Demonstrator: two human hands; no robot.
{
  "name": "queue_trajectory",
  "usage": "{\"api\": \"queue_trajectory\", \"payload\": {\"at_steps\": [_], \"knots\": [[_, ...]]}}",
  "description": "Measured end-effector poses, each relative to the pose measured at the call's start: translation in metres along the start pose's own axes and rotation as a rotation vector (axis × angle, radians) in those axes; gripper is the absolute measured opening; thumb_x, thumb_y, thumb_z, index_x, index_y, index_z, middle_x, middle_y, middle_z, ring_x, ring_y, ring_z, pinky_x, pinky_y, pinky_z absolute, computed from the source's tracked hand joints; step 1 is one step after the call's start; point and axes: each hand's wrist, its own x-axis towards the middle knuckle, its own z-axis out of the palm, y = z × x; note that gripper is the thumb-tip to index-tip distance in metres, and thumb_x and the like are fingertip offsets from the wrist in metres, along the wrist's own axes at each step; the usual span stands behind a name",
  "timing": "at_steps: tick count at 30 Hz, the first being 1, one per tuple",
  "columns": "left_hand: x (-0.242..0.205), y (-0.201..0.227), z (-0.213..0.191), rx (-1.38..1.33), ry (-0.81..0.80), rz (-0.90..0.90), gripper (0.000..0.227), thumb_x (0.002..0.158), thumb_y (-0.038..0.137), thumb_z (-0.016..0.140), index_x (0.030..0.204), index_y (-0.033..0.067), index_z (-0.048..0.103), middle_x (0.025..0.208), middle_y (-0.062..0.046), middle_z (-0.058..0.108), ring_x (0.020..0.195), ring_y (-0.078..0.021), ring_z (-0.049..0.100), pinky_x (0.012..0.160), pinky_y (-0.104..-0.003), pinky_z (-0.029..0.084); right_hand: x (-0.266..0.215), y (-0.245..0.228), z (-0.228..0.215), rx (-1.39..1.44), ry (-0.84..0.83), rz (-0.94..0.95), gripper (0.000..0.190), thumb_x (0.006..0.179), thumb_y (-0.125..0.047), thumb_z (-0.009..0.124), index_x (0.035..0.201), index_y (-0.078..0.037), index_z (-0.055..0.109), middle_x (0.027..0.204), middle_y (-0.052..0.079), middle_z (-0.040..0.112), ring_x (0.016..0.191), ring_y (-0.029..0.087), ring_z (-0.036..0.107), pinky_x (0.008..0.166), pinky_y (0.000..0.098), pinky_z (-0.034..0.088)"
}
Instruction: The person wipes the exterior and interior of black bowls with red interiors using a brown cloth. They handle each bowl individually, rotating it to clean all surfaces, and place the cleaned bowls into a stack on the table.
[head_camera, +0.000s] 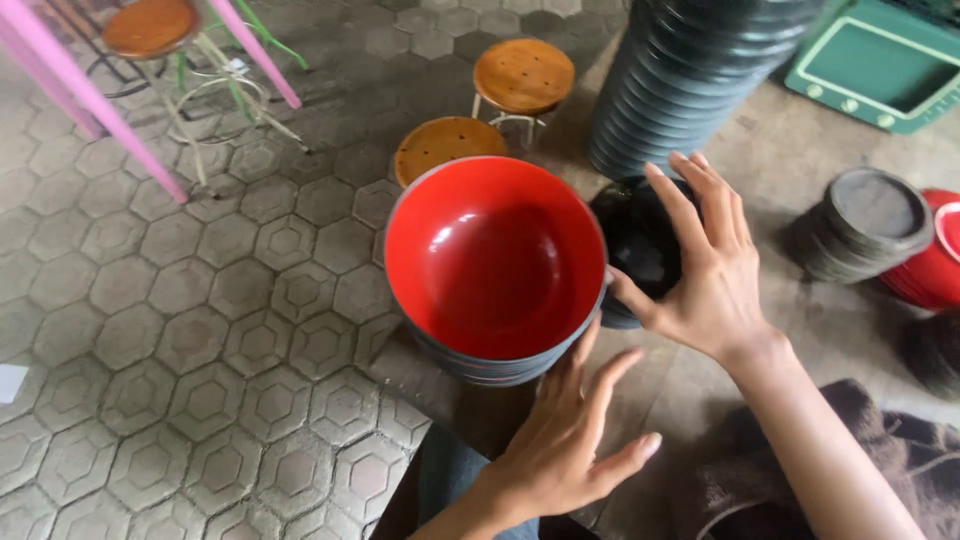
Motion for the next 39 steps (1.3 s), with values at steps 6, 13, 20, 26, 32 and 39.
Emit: {"api": "queue_trajectory", "payload": {"at_steps": [6, 13, 20, 26, 32, 39], "knots": [[0.027, -0.008, 0.007, 0.109, 0.021, 0.006, 0.076, 0.101, 0.043, 0.05, 0.155, 0.0, 0.019, 0.164, -0.041, 0.004, 0.154, -0.0581, 0.012, 0.121, -0.061, 0.021, 0.0, 0.004, -0.005, 0.117, -0.014, 0.231, 0.112, 0.076, -0.063, 0.08, 0.158, -0.003, 0.033, 0.154, 0.026, 0.043, 0.148, 0.041, 0.044, 0.119, 0.053, 0.042], [0.025, -0.017, 0.019, 0.209, -0.066, -0.059, 0.083, 0.102, 0.042, 0.056, 0.159, 0.0037, 0.01, 0.164, -0.038, -0.013, 0.156, -0.0549, -0.002, 0.123, -0.062, 0.019, -0.003, 0.01, -0.002, 0.169, -0.095, 0.375, 0.109, 0.07, -0.065, 0.082, 0.156, -0.011, 0.039, 0.139, 0.013, 0.056, 0.125, 0.03, 0.061, 0.099, 0.0493, 0.052], [0.022, -0.016, 0.017, 0.218, -0.124, -0.109, 0.085, 0.101, 0.043, 0.057, 0.16, 0.006, 0.007, 0.162, -0.041, -0.016, 0.154, -0.0582, -0.003, 0.121, -0.062, 0.019, -0.003, 0.005, -0.002, 0.157, 0.018, 0.255, 0.1, 0.074, -0.06, 0.085, 0.15, -0.005, 0.05, 0.138, 0.018, 0.058, 0.129, 0.033, 0.06, 0.109, 0.0474, 0.051], [0.021, -0.015, 0.016, 0.201, -0.137, -0.101, 0.084, 0.102, 0.043, 0.056, 0.16, 0.0062, 0.008, 0.16, -0.045, -0.013, 0.153, -0.0603, 0.0, 0.12, -0.062, 0.018, -0.003, 0.006, -0.005, 0.181, 0.068, 0.234, 0.094, 0.076, -0.055, 0.086, 0.147, -0.003, 0.053, 0.135, 0.021, 0.059, 0.127, 0.034, 0.062, 0.109, 0.0464, 0.053], [0.02, -0.018, 0.018, 0.242, -0.12, -0.091, 0.085, 0.101, 0.043, 0.059, 0.159, 0.0057, 0.01, 0.16, -0.046, -0.01, 0.153, -0.0598, 0.002, 0.12, -0.06, 0.02, -0.003, 0.006, -0.004, 0.181, 0.088, 0.212, 0.093, 0.076, -0.053, 0.087, 0.145, -0.001, 0.055, 0.134, 0.023, 0.06, 0.126, 0.035, 0.062, 0.109, 0.0472, 0.053], [0.02, -0.023, 0.023, 0.299, -0.137, -0.142, 0.09, 0.1, 0.046, 0.062, 0.161, 0.0109, 0.007, 0.163, -0.041, -0.012, 0.153, -0.0584, 0.003, 0.116, -0.06, 0.029, -0.002, 0.006, -0.006, 0.204, 0.103, 0.203, 0.09, 0.076, -0.049, 0.089, 0.142, 0.002, 0.057, 0.132, 0.025, 0.061, 0.124, 0.035, 0.064, 0.108, 0.0465, 0.055]]}}
